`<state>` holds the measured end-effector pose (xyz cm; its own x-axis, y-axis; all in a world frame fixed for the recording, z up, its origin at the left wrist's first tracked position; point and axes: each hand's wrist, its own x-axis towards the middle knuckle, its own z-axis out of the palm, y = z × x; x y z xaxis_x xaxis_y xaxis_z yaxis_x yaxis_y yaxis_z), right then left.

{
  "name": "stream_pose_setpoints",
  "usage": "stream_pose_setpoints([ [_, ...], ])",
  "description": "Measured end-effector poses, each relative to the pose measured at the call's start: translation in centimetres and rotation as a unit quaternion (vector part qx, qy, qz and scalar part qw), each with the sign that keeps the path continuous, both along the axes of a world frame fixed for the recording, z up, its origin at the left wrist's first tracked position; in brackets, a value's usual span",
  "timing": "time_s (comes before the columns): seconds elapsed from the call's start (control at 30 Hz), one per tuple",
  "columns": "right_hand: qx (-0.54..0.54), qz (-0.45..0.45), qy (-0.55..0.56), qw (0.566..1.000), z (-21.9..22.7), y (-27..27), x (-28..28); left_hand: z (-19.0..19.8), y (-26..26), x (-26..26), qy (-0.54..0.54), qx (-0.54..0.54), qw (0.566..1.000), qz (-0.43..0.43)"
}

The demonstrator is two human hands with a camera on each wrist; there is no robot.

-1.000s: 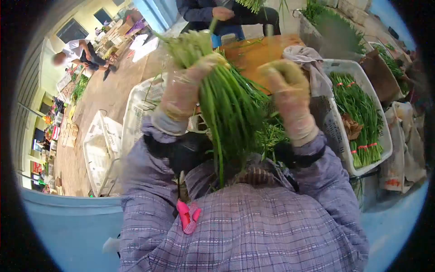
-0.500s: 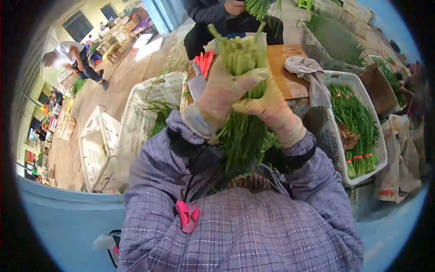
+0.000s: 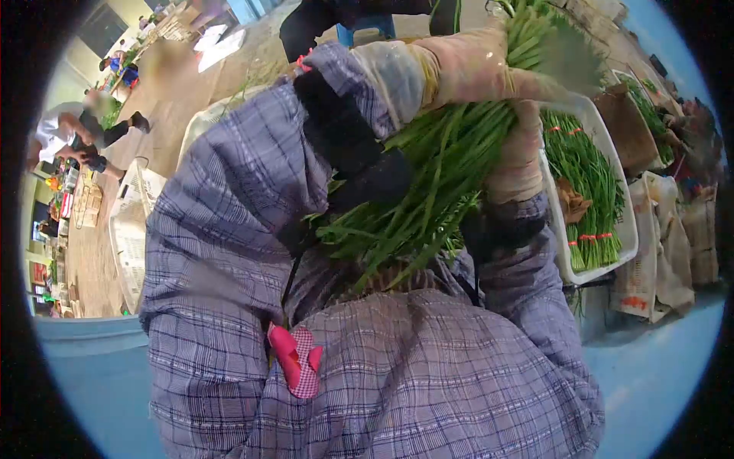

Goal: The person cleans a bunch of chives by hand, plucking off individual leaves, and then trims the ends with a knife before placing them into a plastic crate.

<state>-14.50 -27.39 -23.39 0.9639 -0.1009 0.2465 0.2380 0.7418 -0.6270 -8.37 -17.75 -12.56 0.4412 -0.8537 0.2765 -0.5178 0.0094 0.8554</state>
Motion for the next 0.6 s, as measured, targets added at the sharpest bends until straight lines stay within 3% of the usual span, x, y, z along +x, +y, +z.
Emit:
stream_pose_setpoints([
  [0.03,0.010,-0.020,0.005,1.000,0.2,-0.8,0.3,-0.3,-0.1,0.8,-0.097,0.058,0.990,0.083],
  [0.13,-0.025,-0.103,-0.025,0.994,-0.7,-3.8,1.3,-2.2,0.4,0.8,-0.016,0.000,0.998,0.064],
  [0.2,0.009,0.007,-0.005,1.000,1.2,-3.5,0.1,-4.4,0.1,1.6,-0.009,-0.028,0.999,0.033],
  [0.27,-0.002,0.005,-0.054,0.999,1.1,-2.5,0.1,-6.1,-0.3,2.5,-0.013,-0.062,0.998,0.001],
  [0.33,0.037,-0.071,-0.011,0.997,0.0,-1.9,0.9,-6.7,0.2,2.3,-0.049,-0.070,0.996,0.025],
  [0.4,0.067,-0.042,-0.006,0.997,1.4,-0.4,-0.7,-5.6,1.5,1.3,-0.078,-0.046,0.996,0.017],
  [0.47,-0.037,-0.112,-0.032,0.992,2.1,-0.3,-1.1,-6.2,1.6,1.3,-0.067,-0.057,0.996,-0.022],
  [0.5,0.031,-0.056,-0.013,0.998,1.3,-0.4,-0.5,-6.2,1.4,0.9,-0.037,-0.107,0.993,-0.031],
  [0.53,0.026,-0.064,-0.023,0.997,0.7,-0.6,-0.4,-6.4,1.7,0.5,-0.045,-0.112,0.992,-0.040],
  [0.6,0.030,-0.043,-0.002,0.999,1.2,0.0,-1.3,-5.7,2.5,-0.9,0.000,-0.108,0.993,0.044],
])
